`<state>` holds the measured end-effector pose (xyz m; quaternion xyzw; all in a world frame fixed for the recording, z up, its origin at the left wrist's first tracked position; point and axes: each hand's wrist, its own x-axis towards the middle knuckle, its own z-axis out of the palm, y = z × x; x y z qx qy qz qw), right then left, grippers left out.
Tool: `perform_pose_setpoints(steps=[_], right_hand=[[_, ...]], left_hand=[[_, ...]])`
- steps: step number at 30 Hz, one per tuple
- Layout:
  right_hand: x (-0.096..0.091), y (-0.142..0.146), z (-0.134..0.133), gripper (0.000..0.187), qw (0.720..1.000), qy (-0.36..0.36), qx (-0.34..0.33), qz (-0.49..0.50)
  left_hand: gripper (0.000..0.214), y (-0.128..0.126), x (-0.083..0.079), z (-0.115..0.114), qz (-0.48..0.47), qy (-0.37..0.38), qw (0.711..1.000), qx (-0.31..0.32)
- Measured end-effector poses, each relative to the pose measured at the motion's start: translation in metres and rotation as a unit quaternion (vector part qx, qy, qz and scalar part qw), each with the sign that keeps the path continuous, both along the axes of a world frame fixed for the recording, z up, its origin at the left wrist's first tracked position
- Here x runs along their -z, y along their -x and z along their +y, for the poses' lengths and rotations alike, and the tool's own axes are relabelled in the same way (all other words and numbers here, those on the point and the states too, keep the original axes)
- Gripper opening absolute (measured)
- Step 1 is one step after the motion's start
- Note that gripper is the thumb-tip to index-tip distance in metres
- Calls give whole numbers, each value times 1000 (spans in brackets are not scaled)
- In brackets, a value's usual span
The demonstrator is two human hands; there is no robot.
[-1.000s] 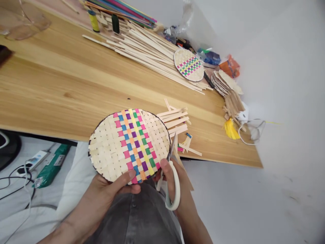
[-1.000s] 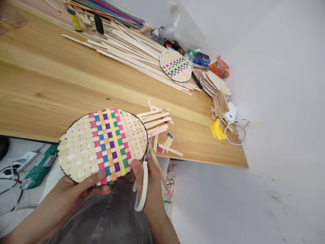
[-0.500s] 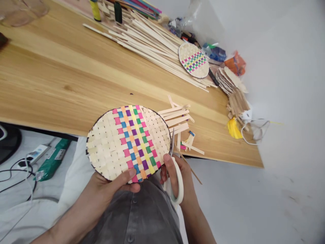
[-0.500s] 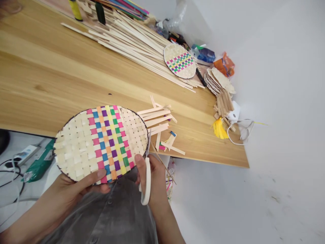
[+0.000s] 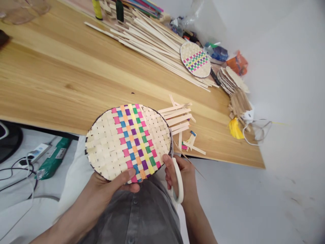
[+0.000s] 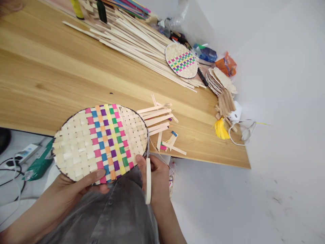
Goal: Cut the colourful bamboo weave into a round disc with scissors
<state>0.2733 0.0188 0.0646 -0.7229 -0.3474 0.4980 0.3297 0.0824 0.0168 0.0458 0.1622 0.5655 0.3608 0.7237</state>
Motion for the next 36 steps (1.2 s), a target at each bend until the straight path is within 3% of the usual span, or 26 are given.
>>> perform_pose_setpoints(steps=[9, 12, 19, 23, 29, 36], right_hand=[[-21, -2, 1, 48, 998, 2, -68, -15], [-23, -4, 0, 49, 994, -15, -101, -36], [-25, -8, 1, 51, 993, -9, -109, -49], [-18, -5, -1, 53, 995, -8, -86, -39], [-3, 1, -5, 55, 999, -12, 6, 30], [-2, -2, -4, 56, 1000, 20, 8, 8]], left_hand=[[43, 5, 3, -8, -6, -12, 1000, -11], [41, 6, 4, -11, 0, -20, 1000, 5], [48, 3, 1, -14, 13, 4, 999, 36], [44, 2, -2, -13, 15, -5, 999, 35], [45, 2, 1, -11, 11, 0, 999, 39], [52, 4, -1, -12, 16, 12, 999, 46]])
